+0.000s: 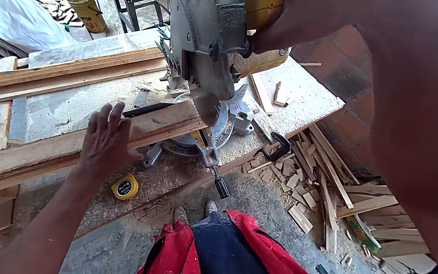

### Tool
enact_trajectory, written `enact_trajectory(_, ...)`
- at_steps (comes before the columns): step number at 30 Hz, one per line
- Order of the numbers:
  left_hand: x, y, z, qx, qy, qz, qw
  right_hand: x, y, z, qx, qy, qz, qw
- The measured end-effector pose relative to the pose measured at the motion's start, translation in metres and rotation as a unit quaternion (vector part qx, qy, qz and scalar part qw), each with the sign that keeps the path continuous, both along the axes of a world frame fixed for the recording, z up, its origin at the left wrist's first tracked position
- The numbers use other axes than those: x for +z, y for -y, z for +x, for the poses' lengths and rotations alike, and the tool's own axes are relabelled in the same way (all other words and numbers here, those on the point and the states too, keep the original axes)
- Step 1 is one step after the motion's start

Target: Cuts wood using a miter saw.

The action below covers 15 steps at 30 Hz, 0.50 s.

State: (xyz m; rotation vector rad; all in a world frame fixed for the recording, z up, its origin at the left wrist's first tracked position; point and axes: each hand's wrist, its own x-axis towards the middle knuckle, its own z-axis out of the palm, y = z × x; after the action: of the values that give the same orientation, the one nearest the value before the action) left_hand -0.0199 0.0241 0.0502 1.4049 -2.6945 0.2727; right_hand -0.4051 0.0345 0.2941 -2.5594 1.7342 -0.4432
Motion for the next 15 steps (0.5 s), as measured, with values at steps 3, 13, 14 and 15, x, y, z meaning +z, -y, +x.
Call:
enact_trajectory(3,-0.001,0.003,-0.044,-0.061,-0.074,0.010,0.995,0.001,0.002,0.006,-0.010,0.017,0.069,0.997)
enact_trajectory(13,-0.045,0.027,-0.077,0.019,0.002,0.000,1.000,-0.017,0.012,-0.004,0.024,0.017,0.031,0.999)
enact_trajectory(14,-0.046,0.028,-0.077,0.021,0.003,-0.001,1.000,-0.017,0.011,-0.004,0.026,0.017,0.028,0.999)
enact_trajectory(15,-0.047,0.028,-0.077,0.020,0.004,-0.006,1.000,-0.017,0.011,-0.004,0.025,0.018,0.020,0.999)
